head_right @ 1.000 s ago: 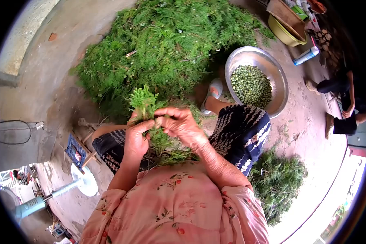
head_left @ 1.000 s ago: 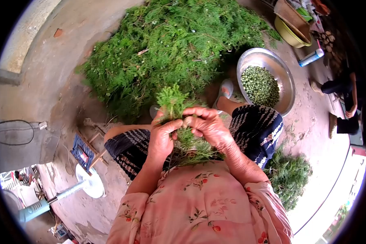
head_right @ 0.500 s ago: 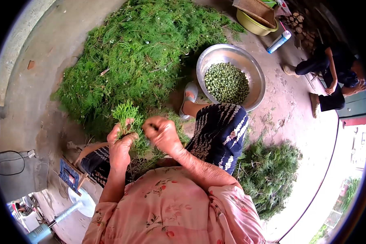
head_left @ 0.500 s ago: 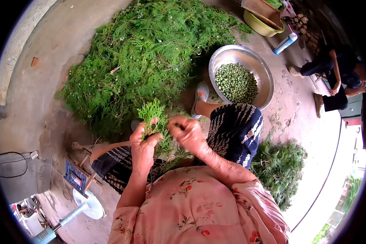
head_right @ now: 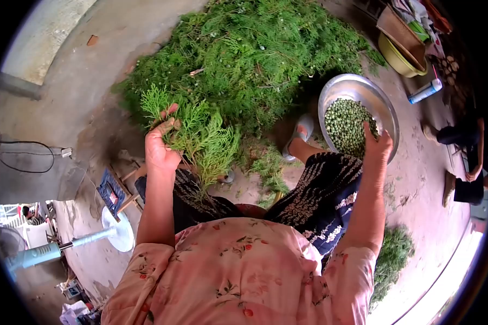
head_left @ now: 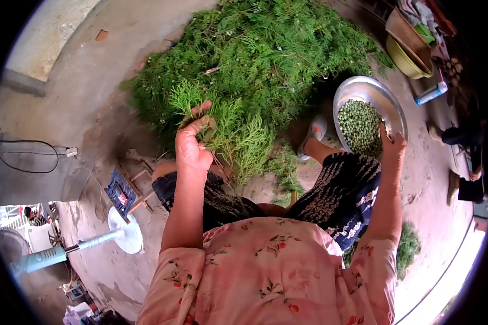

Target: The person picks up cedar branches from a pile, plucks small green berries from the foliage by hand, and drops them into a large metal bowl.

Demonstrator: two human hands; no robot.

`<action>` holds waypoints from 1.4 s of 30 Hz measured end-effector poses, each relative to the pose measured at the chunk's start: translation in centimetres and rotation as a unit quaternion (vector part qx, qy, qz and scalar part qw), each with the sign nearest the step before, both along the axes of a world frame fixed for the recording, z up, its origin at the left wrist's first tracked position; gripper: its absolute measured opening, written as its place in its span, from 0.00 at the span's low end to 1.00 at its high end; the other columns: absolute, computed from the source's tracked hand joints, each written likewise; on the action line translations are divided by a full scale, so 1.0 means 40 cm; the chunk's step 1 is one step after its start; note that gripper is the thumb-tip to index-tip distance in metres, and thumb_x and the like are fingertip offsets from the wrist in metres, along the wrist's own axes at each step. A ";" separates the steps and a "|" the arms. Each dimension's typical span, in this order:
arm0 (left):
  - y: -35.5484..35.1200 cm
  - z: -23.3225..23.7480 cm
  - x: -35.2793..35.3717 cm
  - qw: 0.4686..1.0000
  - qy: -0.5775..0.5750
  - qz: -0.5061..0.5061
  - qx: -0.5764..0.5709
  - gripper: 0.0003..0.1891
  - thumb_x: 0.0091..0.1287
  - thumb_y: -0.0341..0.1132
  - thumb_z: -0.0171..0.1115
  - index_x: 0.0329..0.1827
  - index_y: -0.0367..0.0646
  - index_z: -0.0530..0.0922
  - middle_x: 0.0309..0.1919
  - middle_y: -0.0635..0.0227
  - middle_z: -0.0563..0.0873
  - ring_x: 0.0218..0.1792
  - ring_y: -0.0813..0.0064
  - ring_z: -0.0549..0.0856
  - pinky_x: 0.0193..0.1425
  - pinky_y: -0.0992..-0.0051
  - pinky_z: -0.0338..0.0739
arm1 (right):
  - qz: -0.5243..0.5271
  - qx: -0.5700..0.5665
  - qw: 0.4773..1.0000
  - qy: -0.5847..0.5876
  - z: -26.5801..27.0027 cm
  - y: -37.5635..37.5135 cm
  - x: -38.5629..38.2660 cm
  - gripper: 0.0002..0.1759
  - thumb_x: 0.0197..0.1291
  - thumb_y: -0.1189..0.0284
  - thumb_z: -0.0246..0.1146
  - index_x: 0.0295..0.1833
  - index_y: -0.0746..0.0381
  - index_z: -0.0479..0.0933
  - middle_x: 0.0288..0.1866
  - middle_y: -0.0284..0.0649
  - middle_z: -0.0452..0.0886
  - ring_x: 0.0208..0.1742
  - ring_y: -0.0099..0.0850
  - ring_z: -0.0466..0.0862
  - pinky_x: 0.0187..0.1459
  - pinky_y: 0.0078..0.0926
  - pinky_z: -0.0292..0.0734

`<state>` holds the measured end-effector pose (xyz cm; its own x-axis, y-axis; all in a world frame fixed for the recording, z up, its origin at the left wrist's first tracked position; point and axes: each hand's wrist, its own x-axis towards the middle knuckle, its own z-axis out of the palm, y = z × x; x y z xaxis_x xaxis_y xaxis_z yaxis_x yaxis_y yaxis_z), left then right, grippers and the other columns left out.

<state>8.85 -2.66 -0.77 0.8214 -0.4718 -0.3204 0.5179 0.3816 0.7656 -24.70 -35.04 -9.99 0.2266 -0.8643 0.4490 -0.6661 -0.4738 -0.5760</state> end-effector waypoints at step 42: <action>0.001 -0.153 0.060 0.931 0.003 -0.074 -0.356 0.17 0.66 0.33 0.45 0.54 0.33 0.71 0.27 0.64 0.81 0.21 0.75 0.76 0.21 0.74 0.70 | 0.320 0.770 0.519 -0.188 0.148 0.570 0.295 0.21 0.60 0.59 0.60 0.44 0.68 0.72 0.20 0.33 0.67 0.19 0.18 0.63 0.20 0.15 0.55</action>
